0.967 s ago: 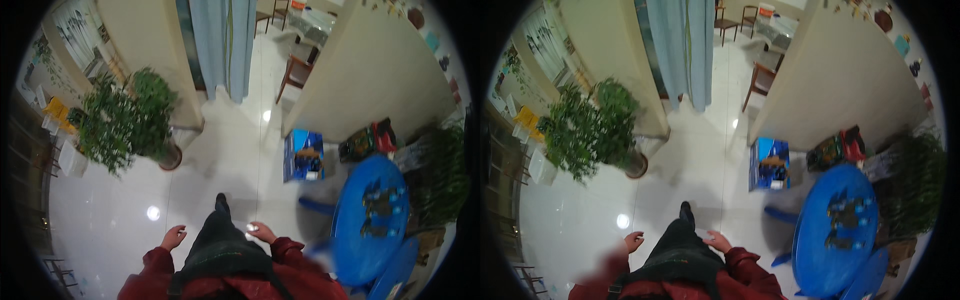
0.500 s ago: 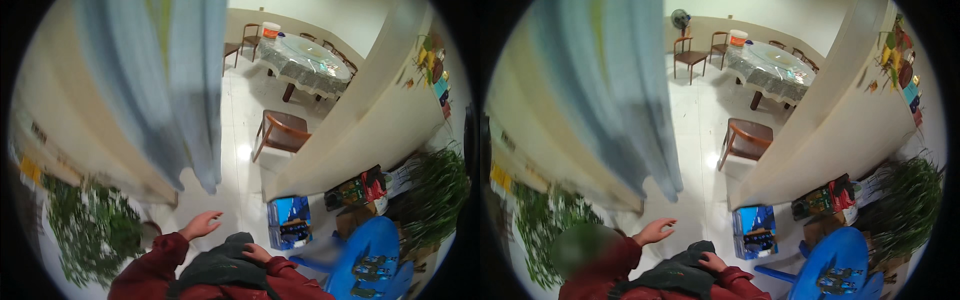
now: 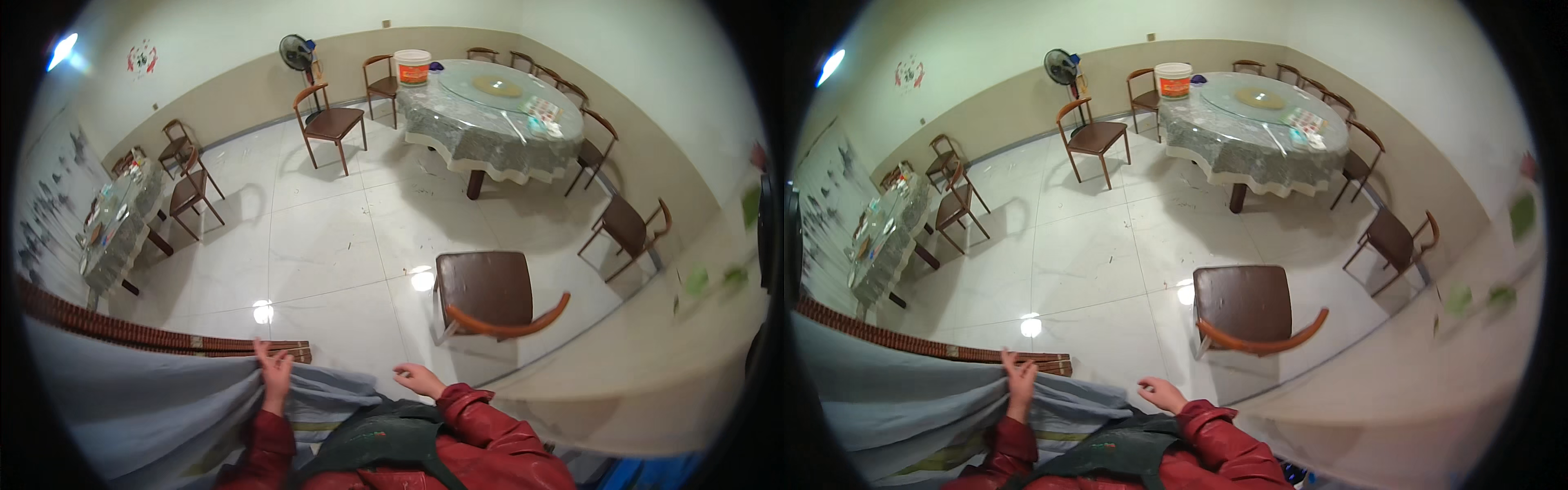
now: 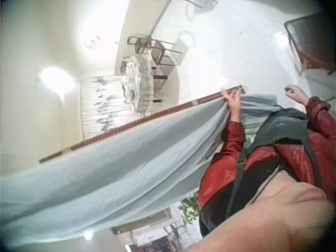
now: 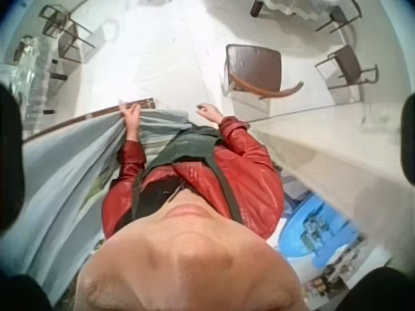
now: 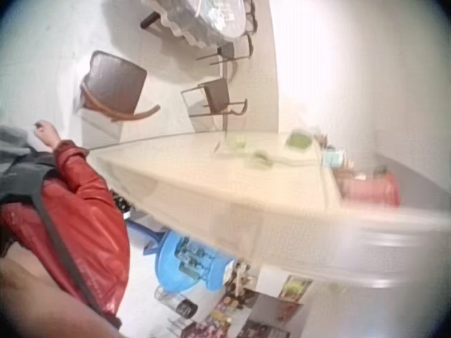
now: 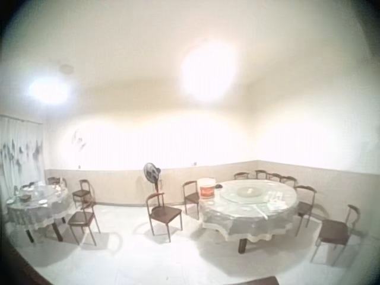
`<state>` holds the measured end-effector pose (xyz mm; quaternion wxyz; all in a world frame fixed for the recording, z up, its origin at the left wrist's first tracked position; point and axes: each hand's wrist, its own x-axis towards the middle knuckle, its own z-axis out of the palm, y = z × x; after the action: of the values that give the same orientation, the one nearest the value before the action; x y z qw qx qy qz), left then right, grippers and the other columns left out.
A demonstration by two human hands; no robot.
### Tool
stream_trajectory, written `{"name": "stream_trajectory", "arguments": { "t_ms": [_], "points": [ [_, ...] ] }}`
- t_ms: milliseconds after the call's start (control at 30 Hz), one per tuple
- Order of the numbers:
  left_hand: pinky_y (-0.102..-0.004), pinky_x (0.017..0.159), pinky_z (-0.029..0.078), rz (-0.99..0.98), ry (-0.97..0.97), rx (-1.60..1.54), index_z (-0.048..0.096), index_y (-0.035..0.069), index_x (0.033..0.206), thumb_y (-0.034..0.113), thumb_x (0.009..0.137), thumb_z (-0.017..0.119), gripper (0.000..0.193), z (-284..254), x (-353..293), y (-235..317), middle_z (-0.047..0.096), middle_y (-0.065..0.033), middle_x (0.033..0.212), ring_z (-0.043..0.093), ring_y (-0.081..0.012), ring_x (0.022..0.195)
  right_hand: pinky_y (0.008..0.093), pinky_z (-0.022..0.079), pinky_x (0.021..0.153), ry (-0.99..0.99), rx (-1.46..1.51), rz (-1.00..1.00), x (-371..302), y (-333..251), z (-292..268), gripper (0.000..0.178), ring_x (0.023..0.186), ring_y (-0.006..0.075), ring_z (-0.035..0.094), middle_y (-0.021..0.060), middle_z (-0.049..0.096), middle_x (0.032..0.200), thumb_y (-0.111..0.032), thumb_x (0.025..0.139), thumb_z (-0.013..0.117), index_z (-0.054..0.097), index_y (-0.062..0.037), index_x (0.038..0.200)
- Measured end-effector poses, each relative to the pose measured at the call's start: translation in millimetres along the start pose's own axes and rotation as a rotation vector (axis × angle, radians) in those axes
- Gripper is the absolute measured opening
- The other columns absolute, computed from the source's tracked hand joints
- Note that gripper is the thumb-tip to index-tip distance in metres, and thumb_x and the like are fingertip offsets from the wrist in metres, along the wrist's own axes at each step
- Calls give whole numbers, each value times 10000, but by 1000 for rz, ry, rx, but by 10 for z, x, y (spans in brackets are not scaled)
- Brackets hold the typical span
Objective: The person clears leftover items from a small table, then wipes a large round dining table with a purple cloth. They move chairs, wipe the tabletop, and clear used dishes and chopsticks from the table.
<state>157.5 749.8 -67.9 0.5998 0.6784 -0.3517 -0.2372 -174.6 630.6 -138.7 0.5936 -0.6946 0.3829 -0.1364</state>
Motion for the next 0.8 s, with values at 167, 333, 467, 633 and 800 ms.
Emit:
{"name": "stream_trajectory", "arguments": {
  "t_ms": [167, 333, 467, 633, 800],
  "points": [
    [-305, 818, 461, -74, 359, 72, 65, 129, 1472, 18, 812, 606, 861, 9, 1489, -538, 261, -180, 1396, 532, -209, 998, 281, 477, 804, -73, 375, -100, 1736, -255, -471, 317, 899, 147, 598, 81, 649, 989, -226, 888, 600, 604, -8, 1117],
    [-309, 811, 472, -203, 300, 111, 91, 99, 1465, 55, 821, 612, 830, 741, 3388, -674, 299, -201, 1376, 562, -211, 954, 266, 486, 771, 7, 394, -29, 3248, -300, -1340, 299, 841, 127, 606, 62, 650, 961, -206, 889, 604, 606, -3, 1109],
    [-301, 792, 485, -136, 139, -17, 127, 80, 1457, 50, 818, 616, 805, 1579, 5000, -620, 326, -193, 1356, 566, -209, 950, 261, 490, 753, 136, 287, -5, 4207, -489, -2186, 281, 861, 133, 623, 60, 647, 1012, -175, 900, 589, 592, -15, 1131],
    [-315, 816, 500, -61, -186, 72, 167, 73, 1443, 93, 845, 611, 745, 2718, 6540, 54, 367, -184, 1310, 578, -204, 993, 247, 493, 723, 340, 433, 67, 5080, -688, -2953, 238, 810, 144, 631, 62, 642, 980, -141, 898, 588, 596, 0, 1090],
    [-303, 793, 508, 15, -270, 135, 223, 66, 1427, 114, 848, 616, 701, 3364, 8036, -95, 390, -182, 1297, 587, -192, 988, 246, 490, 680, 485, 571, 243, 6154, -471, -3583, 202, 777, 142, 629, 62, 649, 971, -134, 900, 579, 605, -17, 1063]
  ]
}}
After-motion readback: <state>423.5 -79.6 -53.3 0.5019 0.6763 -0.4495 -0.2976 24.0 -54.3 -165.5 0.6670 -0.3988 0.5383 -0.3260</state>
